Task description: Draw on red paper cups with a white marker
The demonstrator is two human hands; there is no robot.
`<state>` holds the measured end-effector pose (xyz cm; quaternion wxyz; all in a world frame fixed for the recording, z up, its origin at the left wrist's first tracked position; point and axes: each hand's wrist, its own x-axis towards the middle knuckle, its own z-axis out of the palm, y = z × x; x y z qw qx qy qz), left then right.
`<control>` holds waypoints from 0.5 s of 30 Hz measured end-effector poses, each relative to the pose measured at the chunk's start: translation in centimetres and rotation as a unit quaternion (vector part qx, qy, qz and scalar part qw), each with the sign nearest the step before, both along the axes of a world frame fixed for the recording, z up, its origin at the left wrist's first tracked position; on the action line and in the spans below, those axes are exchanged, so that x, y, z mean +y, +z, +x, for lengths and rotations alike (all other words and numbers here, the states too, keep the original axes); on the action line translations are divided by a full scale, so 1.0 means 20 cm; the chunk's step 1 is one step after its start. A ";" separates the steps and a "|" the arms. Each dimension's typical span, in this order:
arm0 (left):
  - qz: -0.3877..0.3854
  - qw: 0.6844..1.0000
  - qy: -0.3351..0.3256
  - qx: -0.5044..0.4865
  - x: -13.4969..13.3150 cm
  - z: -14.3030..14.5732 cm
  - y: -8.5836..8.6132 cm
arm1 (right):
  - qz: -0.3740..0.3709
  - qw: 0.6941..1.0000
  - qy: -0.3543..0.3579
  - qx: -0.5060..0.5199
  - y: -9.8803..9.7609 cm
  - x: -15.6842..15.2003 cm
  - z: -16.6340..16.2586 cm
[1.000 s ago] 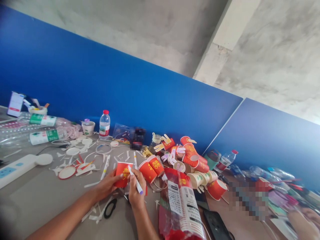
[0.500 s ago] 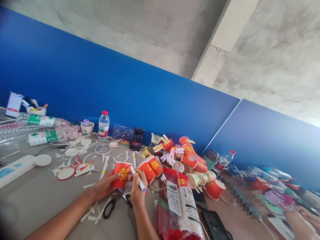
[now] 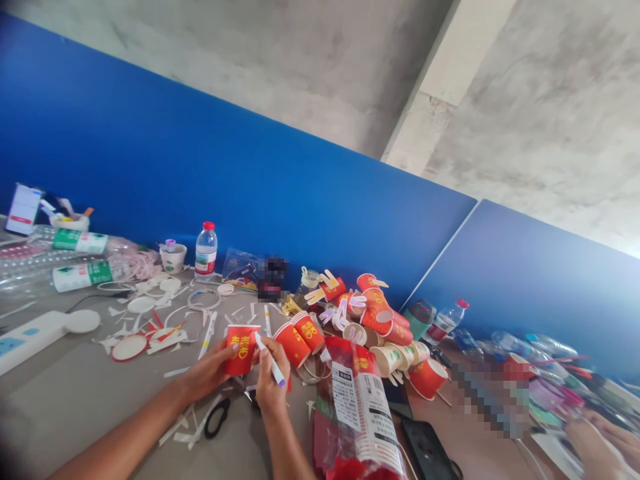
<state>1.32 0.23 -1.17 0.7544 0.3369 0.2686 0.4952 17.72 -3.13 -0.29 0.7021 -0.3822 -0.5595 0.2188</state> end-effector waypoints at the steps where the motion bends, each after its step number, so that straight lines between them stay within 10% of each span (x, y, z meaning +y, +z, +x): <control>1: -0.001 1.000 0.003 0.007 -0.01 0.00 0.01 | 0.003 1.000 0.002 -0.009 0.00 0.00 0.00; 15: -0.011 0.999 0.014 0.043 -0.02 0.02 0.04 | -0.004 0.999 0.008 -0.047 0.06 -0.02 0.02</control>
